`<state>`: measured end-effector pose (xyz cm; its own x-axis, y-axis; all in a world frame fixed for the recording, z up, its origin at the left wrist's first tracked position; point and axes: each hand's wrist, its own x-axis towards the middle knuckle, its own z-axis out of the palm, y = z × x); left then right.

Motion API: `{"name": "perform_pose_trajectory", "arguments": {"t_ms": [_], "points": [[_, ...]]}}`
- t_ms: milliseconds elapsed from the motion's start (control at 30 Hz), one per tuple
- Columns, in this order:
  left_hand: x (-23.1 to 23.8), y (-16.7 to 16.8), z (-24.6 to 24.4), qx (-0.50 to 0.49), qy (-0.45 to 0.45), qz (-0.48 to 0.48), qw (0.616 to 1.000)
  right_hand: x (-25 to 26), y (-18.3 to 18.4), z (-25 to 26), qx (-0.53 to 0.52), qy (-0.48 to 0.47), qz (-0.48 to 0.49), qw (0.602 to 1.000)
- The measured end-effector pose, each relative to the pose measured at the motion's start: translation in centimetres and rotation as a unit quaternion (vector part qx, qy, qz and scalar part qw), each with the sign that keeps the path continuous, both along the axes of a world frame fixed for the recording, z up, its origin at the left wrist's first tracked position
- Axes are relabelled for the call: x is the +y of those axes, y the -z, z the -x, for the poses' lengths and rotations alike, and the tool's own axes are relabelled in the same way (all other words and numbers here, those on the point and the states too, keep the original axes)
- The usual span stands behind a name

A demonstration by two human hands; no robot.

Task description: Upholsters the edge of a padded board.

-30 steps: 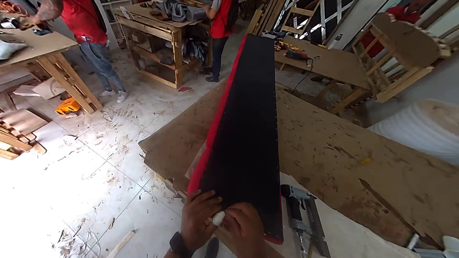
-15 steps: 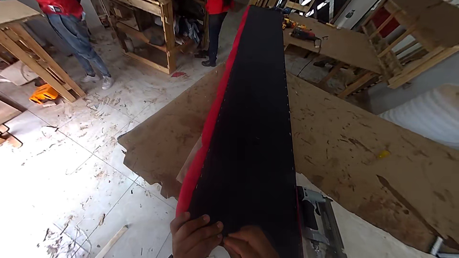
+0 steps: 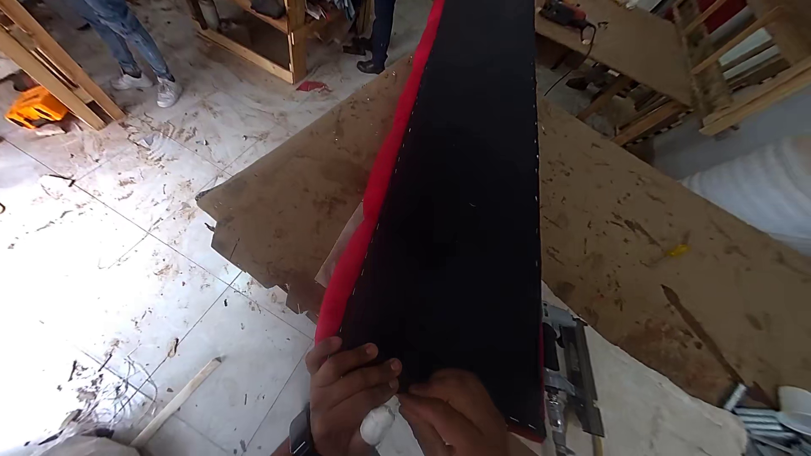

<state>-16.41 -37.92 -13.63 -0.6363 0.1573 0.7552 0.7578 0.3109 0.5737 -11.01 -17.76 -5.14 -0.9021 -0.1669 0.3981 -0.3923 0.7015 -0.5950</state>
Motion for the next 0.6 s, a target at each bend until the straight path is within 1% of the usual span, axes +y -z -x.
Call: {"name": "perform_pose_trajectory", "arguments": {"t_ms": [67,100,167,200,233,267,333,400,467,533,600], "points": [[0.2,-0.4,0.0,-0.008,0.002,0.000,1.000,2.2,-2.1,-0.4,-0.039,0.015,0.093,0.995],[0.2,-0.5,-0.1,-0.016,0.005,-0.002,1.000,4.5,-3.5,-0.9,-0.043,0.056,0.112,0.991],[0.2,-0.8,-0.1,-0.035,0.013,-0.004,0.999,10.8,-5.4,-1.5,-0.008,0.189,0.112,0.976],[0.0,-0.9,-0.1,-0.043,0.018,-0.001,0.999,14.3,-5.4,-1.4,0.001,0.261,0.100,0.960],[-0.3,-0.9,0.0,-0.046,0.023,0.004,0.999,17.2,-4.6,-1.1,-0.020,0.322,0.085,0.943],[-0.5,-1.0,-0.1,-0.049,0.030,0.011,0.998,19.6,-3.2,-1.0,-0.073,0.363,0.064,0.927],[-0.6,-1.2,0.1,-0.046,0.045,0.023,0.998,23.0,0.5,0.1,-0.178,0.406,0.003,0.896],[-0.8,-1.6,0.1,-0.047,0.056,0.035,0.997,24.1,4.0,1.8,-0.213,0.427,-0.079,0.875],[-0.7,-1.8,0.1,-0.047,0.058,0.038,0.996,23.7,6.0,3.1,-0.209,0.454,-0.145,0.854],[-0.6,-1.8,-0.1,-0.050,0.058,0.038,0.996,23.1,6.3,3.6,-0.217,0.470,-0.183,0.836],[-0.9,-1.9,0.1,-0.055,0.059,0.047,0.996,22.6,5.5,3.6,-0.260,0.465,-0.195,0.824]]}}
